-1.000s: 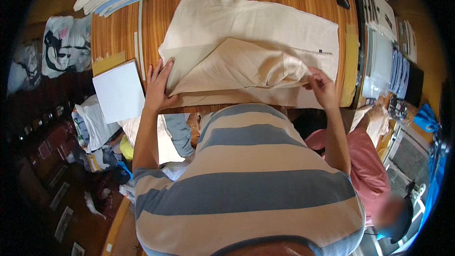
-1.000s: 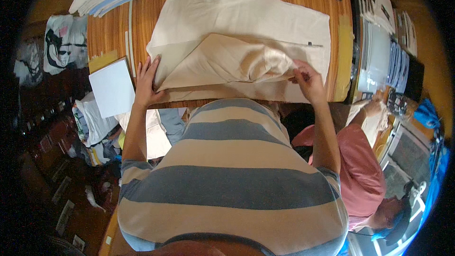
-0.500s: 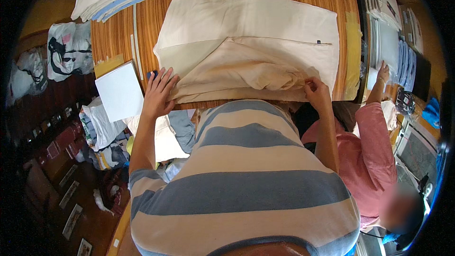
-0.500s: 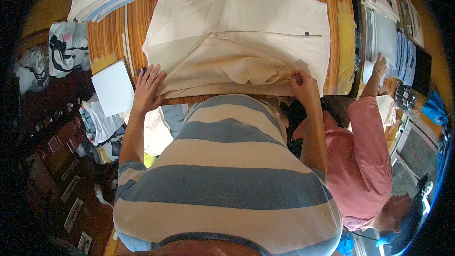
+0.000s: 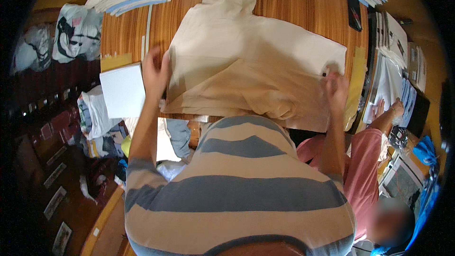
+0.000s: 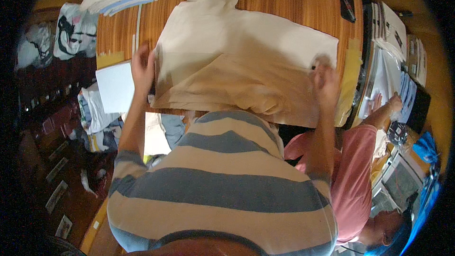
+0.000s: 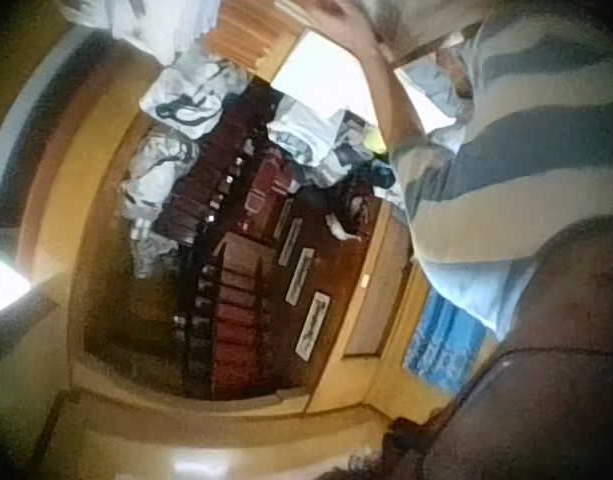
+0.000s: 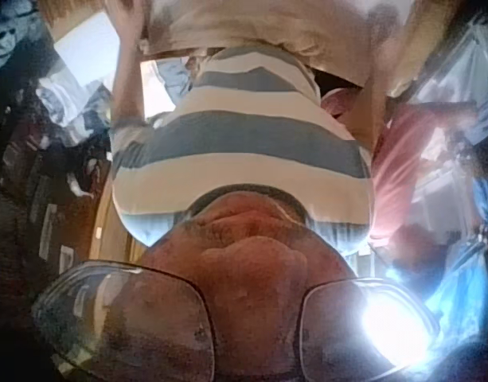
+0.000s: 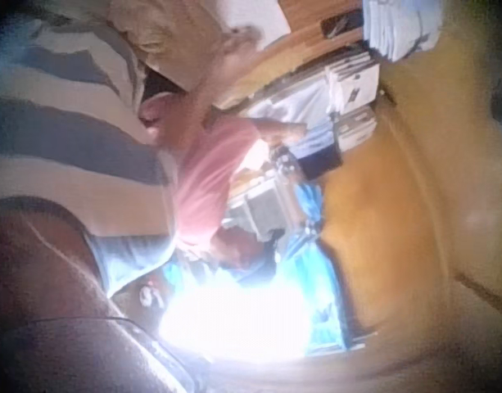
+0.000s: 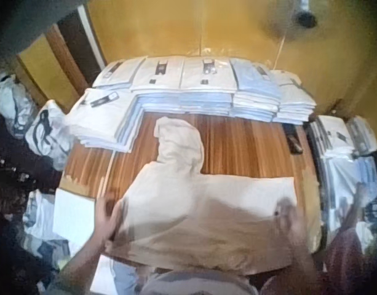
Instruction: The person folds a light-colored shirt on a wooden table using a rectangular folding board, applies a tag to the folded garment, and places it on a stack of similar items.
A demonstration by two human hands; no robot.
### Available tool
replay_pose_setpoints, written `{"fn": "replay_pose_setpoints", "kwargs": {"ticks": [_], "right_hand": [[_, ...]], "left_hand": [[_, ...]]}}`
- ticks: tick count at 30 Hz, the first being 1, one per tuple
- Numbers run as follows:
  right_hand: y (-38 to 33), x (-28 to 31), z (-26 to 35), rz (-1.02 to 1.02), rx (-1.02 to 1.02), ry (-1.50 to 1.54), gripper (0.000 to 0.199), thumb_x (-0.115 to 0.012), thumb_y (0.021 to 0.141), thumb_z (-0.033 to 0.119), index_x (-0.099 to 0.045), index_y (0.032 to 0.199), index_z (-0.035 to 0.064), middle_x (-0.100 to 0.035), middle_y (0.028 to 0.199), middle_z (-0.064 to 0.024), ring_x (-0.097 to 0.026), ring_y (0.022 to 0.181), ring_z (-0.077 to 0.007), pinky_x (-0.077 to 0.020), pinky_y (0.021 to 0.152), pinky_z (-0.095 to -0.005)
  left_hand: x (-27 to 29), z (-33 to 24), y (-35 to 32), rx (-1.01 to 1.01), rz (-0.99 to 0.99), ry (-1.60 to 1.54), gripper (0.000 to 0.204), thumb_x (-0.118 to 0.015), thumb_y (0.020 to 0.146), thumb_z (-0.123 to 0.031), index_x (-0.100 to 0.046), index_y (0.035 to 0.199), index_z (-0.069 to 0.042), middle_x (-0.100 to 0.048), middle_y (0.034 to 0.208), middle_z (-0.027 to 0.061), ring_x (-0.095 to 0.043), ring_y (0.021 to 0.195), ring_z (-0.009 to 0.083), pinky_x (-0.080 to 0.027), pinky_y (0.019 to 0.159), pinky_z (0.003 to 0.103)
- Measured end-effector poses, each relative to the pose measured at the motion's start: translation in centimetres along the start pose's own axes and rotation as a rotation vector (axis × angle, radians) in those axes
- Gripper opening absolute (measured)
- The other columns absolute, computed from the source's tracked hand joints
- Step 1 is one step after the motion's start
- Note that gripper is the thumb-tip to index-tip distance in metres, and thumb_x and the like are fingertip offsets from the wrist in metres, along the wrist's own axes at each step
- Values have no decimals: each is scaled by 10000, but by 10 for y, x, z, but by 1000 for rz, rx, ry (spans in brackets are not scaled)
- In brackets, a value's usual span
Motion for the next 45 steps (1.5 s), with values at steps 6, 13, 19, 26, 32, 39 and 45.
{"fn": "replay_pose_setpoints", "kwargs": {"ticks": [6, 13, 19, 26, 32, 39, 45], "right_hand": [[156, 26, -32, 19, 213, 335, 318, -845, 857, 173, -684, 1082, 16, -670, 1044, -81, -663, 854, -237, -535, 808, -361], [131, 47, -66, 277, -12, 375, 288, -759, 832, 45, -480, 763, 45, -467, 742, 0, -435, 719, -128, -384, 646, -321], [-36, 84, -32, 85, -116, 52, 136, -660, 784, -10, -530, 780, 29, -555, 757, -169, -588, 731, -325, -468, 683, -434], [-128, 34, -10, 99, -47, -404, 186, -707, 804, 74, -684, 987, 101, -686, 1034, -160, -652, 1031, -385, -508, 894, -520], [-28, 65, 43, 206, -59, -81, 430, -792, 915, 267, -676, 1266, 46, -712, 1269, -184, -655, 1257, -372, -503, 1083, -462], [202, -46, 274, 282, 107, 248, 634, -766, 907, 578, -754, 1152, -7, -761, 1115, -214, -724, 1049, -332, -563, 930, -417], [110, -17, 379, 345, 497, 650, 327, -696, 977, 252, -697, 1173, -10, -746, 1066, -208, -721, 992, -335, -564, 887, -457]], "left_hand": [[-52, -6, 149, 350, 643, 60, 786, -876, 760, -638, -733, 1115, 49, -735, 962, 139, -691, 870, 209, -549, 735, 341], [-24, 0, 136, 209, 832, -80, 452, -751, 985, -454, -731, 783, -50, -476, 644, -46, -447, 637, 85, -343, 574, 300], [50, 8, 33, 175, 879, -362, 138, -837, 907, -101, -820, 987, 10, -710, 825, 16, -616, 779, 81, -510, 725, 265], [43, 24, -53, 147, 798, -43, 191, -775, 863, 30, -797, 1043, -31, -676, 868, 75, -638, 779, 171, -517, 723, 306], [44, -11, -64, -113, 439, 66, 258, -745, 883, -134, -755, 1127, -51, -680, 1096, 161, -681, 988, 333, -545, 855, 412], [19, -38, -53, -329, 265, -58, 470, -660, 987, -189, -595, 1421, -21, -625, 1419, 195, -548, 1386, 385, -418, 1168, 444], [22, 37, -46, 156, 59, -812, 521, -414, 1154, -378, -534, 1481, 9, -673, 1303, 147, -645, 1226, 259, -475, 1078, 379]]}}
Point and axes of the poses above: each hand's wrist, its own y-axis towards the middle knuckle, its own x-axis out of the back of the hand, z = x × y, the point moved 2 cm from there along y, towards the middle knuckle
